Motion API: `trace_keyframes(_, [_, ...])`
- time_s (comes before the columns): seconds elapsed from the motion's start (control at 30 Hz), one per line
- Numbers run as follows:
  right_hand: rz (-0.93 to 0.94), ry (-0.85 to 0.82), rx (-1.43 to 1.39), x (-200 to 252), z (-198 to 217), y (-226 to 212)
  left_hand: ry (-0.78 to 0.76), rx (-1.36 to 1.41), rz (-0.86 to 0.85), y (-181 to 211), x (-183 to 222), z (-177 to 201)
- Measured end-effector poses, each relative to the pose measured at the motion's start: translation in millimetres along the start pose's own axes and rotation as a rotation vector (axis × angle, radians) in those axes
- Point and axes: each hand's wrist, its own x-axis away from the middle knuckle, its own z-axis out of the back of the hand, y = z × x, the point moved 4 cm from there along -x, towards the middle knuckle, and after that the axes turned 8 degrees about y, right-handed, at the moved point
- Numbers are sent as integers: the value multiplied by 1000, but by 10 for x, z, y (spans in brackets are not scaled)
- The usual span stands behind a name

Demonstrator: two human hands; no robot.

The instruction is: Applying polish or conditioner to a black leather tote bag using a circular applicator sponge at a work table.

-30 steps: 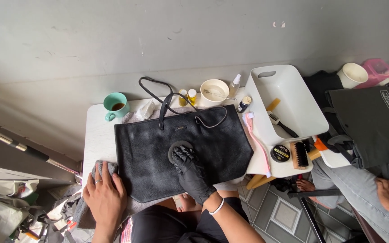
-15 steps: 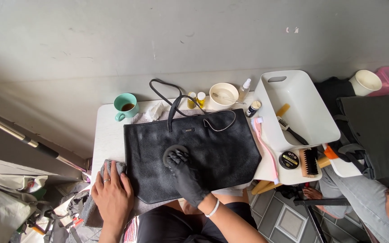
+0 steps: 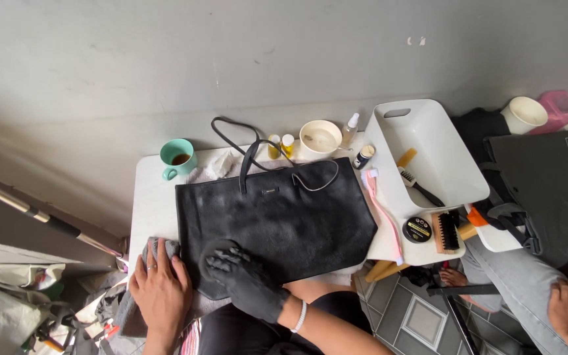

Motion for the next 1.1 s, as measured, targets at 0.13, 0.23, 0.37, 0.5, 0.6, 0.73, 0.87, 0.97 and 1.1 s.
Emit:
trace_keyframes(0.13, [19, 139, 58, 494, 338, 103, 24, -38, -27, -17, 86, 16])
trace_keyframes(0.23, [-105, 185, 196, 842, 389, 630, 29, -39, -21, -16, 48, -31])
trace_keyframes(0.37, [-253, 257, 241, 825, 588, 879, -23, 7, 9, -29, 55, -37])
trace_keyframes(0.5, [-273, 276, 272, 486, 282, 948, -5, 34, 8, 24, 25, 29])
trace_keyframes(0.6, [-259, 196, 129, 46, 177, 736, -54, 5, 41, -12, 32, 1])
trace_keyframes(0.73, [-68, 167, 62, -409, -384, 761, -52, 37, 21, -20, 51, 12])
trace_keyframes(0.87, [-25, 142, 97, -830, -806, 880, 61, -1, -39, -23, 51, -16])
trace_keyframes(0.97, [69, 235, 41, -954, -851, 867, 5, 33, 1, -53, 48, -71])
trace_keyframes(1.1, [-46, 132, 144, -765, -1062, 962, -12, 23, 21, -74, 85, -105])
